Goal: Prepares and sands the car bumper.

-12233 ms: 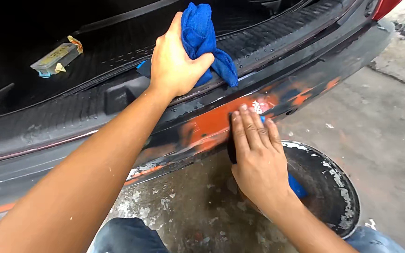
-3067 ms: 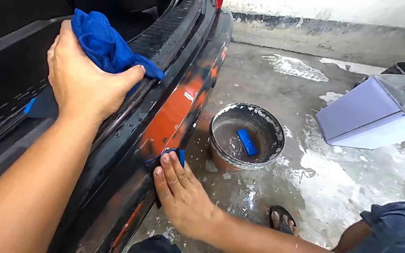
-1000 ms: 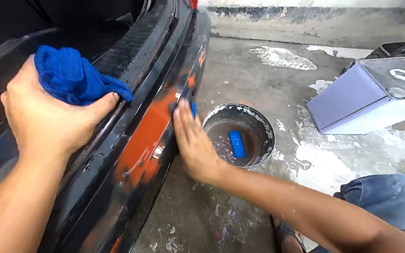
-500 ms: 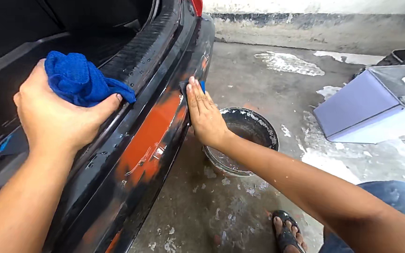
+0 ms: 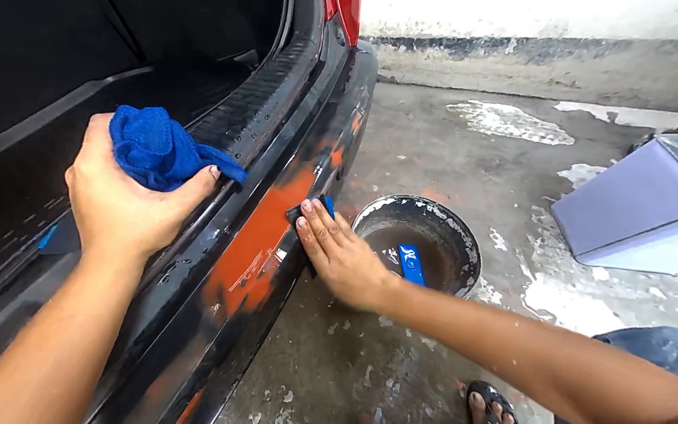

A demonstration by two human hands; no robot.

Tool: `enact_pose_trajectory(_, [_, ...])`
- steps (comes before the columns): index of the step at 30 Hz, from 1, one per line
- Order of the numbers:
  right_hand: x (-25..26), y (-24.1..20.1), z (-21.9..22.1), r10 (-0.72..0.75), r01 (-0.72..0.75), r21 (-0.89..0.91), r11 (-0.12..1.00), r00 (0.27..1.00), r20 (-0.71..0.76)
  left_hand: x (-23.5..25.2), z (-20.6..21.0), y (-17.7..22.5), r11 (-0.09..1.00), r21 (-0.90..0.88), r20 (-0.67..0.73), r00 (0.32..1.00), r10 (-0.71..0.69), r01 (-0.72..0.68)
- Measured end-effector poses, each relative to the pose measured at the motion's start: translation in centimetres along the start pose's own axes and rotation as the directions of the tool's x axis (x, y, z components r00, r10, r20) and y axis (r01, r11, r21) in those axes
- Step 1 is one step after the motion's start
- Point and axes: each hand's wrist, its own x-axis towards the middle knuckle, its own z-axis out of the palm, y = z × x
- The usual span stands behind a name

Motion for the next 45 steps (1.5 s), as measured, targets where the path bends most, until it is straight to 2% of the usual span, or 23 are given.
enact_pose_trajectory(5, [1.7,7.4,-1.0,0.21,-0.212,0.055,0.976,0.977,0.034,-0.3,-0.2,0.3,0.999,-0.023,-0.025,0.999,0.045,-0.045])
enact_pose_trajectory(9, [-2.8,10.7,-2.6,0.369,-0.396,0.152,0.906,0.912,0.178,-0.1,-0.1,-0.1,0.999,0.002,-0.061,0.997,0.055,-0.055])
enact_pose_trajectory(10, [-4.2,11.5,-1.7,0.43,-0.503,0.186,0.844,0.842,0.325,-0.1,-0.1,-0.1,0.999,0.021,-0.068,0.997,0.044,-0.043])
enact_pose_trajectory(11, [-5.5,12.2,-0.3,0.476,-0.641,0.185,0.745,0.705,0.525,-0.1,-0.1,-0.1,0.999,0.038,-0.075,0.997,0.034,-0.031])
enact_pose_trajectory(13, [-8.0,13.0,3.3,0.444,-0.833,0.052,0.55,0.344,0.827,0.0,0.1,0.1,0.997,0.073,-0.093,0.996,0.013,-0.006])
enact_pose_trajectory(15, [-10.7,13.7,7.3,0.317,-0.847,-0.135,0.515,0.042,0.947,-0.2,0.1,0.2,0.991,0.126,-0.116,0.993,-0.024,0.038])
enact_pose_trajectory(16, [-12.1,14.1,9.4,0.271,-0.801,-0.203,0.564,-0.053,0.961,-0.2,0.0,0.3,0.985,0.159,-0.12,0.992,-0.043,0.062])
enact_pose_trajectory(19, [-15.7,15.6,13.9,0.294,-0.571,-0.319,0.757,-0.14,0.946,-0.2,0.0,0.9,0.961,0.253,-0.145,0.987,-0.073,0.109])
enact_pose_trajectory(21, [-17.1,16.5,14.8,0.308,-0.48,-0.345,0.807,-0.157,0.938,-0.3,0.0,1.2,0.947,0.297,-0.156,0.985,-0.077,0.121])
enact_pose_trajectory(24, [-16.1,17.4,13.0,0.225,-0.626,-0.312,0.715,-0.217,0.95,-0.5,0.0,1.7,0.921,0.36,-0.167,0.982,-0.092,0.147])
enact_pose_trajectory(25, [-13.8,17.0,10.5,0.184,-0.711,-0.267,0.651,-0.193,0.964,-0.4,0.0,1.9,0.913,0.376,-0.163,0.981,-0.101,0.157])
enact_pose_trajectory(26, [-10.8,16.2,7.1,0.137,-0.793,-0.158,0.588,-0.095,0.986,-0.4,-0.1,2.1,0.907,0.384,-0.155,0.981,-0.119,0.17])
enact_pose_trajectory(27, [-7.8,15.1,3.2,0.085,-0.861,0.035,0.508,0.091,0.992,-0.4,-0.1,2.2,0.905,0.384,-0.145,0.98,-0.138,0.184])
enact_pose_trajectory(28, [-5.2,14.2,-0.4,0.015,-0.863,0.298,0.407,0.333,0.943,-0.4,-0.1,2.2,0.905,0.377,-0.139,0.978,-0.157,0.198])
enact_pose_trajectory(30, [-1.4,12.9,-5.5,-0.095,-0.552,0.752,0.361,0.78,0.619,-0.5,0.0,2.1,0.913,0.346,-0.131,0.975,-0.181,0.216])
enact_pose_trajectory(31, [0.3,12.1,-7.4,-0.112,-0.321,0.829,0.458,0.904,0.412,-0.5,0.0,2.0,0.92,0.324,-0.129,0.974,-0.188,0.221])
enact_pose_trajectory(32, [1.7,11.2,-9.0,-0.121,-0.13,0.803,0.581,0.962,0.243,-0.5,0.0,1.9,0.925,0.305,-0.127,0.972,-0.197,0.227])
enact_pose_trajectory(34, [3.4,8.6,-10.5,-0.125,0.057,0.578,0.814,0.989,0.078,-0.4,0.0,1.9,0.929,0.288,-0.125,0.971,-0.203,0.231])
enact_pose_trajectory(36, [3.8,4.3,-9.4,-0.113,0.07,0.355,0.932,0.989,0.1,-0.4,0.0,1.7,0.93,0.284,-0.127,0.97,-0.206,0.235])
enact_pose_trajectory(38, [3.2,-1.9,-7.1,-0.129,0.082,0.275,0.958,0.979,0.159,-0.3,0.0,1.5,0.927,0.287,-0.134,0.968,-0.211,0.242])
enact_pose_trajectory(41, [1.4,-10.5,-4.8,-0.272,0.23,0.309,0.923,0.957,0.099,-0.4,0.0,1.5,0.931,0.28,-0.13,0.97,-0.207,0.236])
enact_pose_trajectory(43, [0.8,-11.8,-4.4,-0.371,0.325,0.354,0.877,0.926,0.07,-0.4,0.0,1.5,0.936,0.272,-0.13,0.972,-0.195,0.224])
enact_pose_trajectory(45, [0.9,-9.0,-3.6,-0.359,0.324,0.343,0.882,0.932,0.044,-0.5,0.1,1.4,0.939,0.269,-0.137,0.974,-0.183,0.214])
